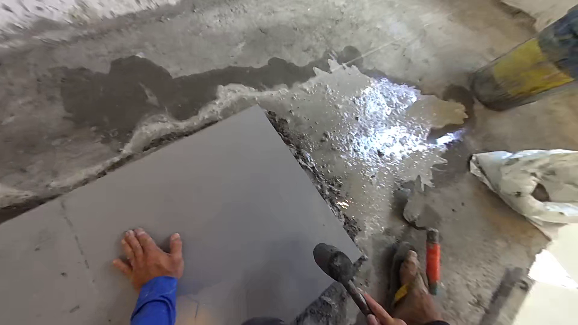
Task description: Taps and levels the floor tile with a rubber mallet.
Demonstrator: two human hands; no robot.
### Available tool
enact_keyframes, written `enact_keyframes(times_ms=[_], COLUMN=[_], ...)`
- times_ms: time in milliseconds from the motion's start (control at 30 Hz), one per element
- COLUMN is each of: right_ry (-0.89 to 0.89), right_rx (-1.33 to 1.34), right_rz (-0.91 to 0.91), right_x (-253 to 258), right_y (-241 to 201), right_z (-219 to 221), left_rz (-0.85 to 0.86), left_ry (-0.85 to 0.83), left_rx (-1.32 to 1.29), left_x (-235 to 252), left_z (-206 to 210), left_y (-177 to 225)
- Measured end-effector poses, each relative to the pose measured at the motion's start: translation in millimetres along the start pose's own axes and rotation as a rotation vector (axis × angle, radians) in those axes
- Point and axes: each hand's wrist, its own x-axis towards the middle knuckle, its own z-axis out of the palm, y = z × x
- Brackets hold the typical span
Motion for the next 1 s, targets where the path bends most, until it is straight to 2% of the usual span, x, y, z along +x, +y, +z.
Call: enact_keyframes(times_ms=[33,133,200,300,400,533,633,733,833,933,1000], right_ry=[-0.015,-0.14,-0.11,-0.076,-0.183,-0.171,-0.383,-0.371,-0.563,-0.63,-0.735], right_rx=[-0.017,-0.063,-0.027,-0.045,-0.038,-0.094,-0.207,-0.225,-0.307,-0.294,-0.338], right_rz=[-0.037,0.031,-0.022,-0.092,0.062,0.057,0.259,0.106,0.14,-0.013,-0.008], right_x=[-5.6,-1.1,-0.3,-14.4,-18.6,-30.9,-18.3,-14.7,-4.2,3.6,9.5], right_y=[5.2,10.0,5.8,23.4,28.7,45.1,48.1,41.9,24.7,10.9,-0.3], right_z=[0.0,-9.1,-12.6,-5.2,-6.8,-6.5,-14.3,-11.3,4.3,23.9,35.2], left_rz=[0.001,0.012,0.018,0.009,0.002,-0.009,-0.005,-0.003,-0.012,-0.016,-0.022], left_ry=[-0.009,-0.016,-0.003,-0.016,-0.02,-0.025,-0.02,-0.035,-0.066,-0.058,-0.059], left_rx=[-0.005,-0.036,-0.067,-0.076,-0.06,-0.065,-0.068,-0.07,-0.051,-0.065,-0.072], left_x=[-2.8,-2.5,0.8,-6.2,-3.9,-6.0,-4.1,-1.2,0.1,1.4,-2.5], left_z=[1.0,-2.3,-1.2,-2.5,-7.7,-9.3,-8.3,-3.5,-6.8,-9.1,-13.3], left_y=[-3.0,-1.0,-0.8,-3.8,0.4,1.1,1.3,-3.7,-2.9,2.4,3.7])
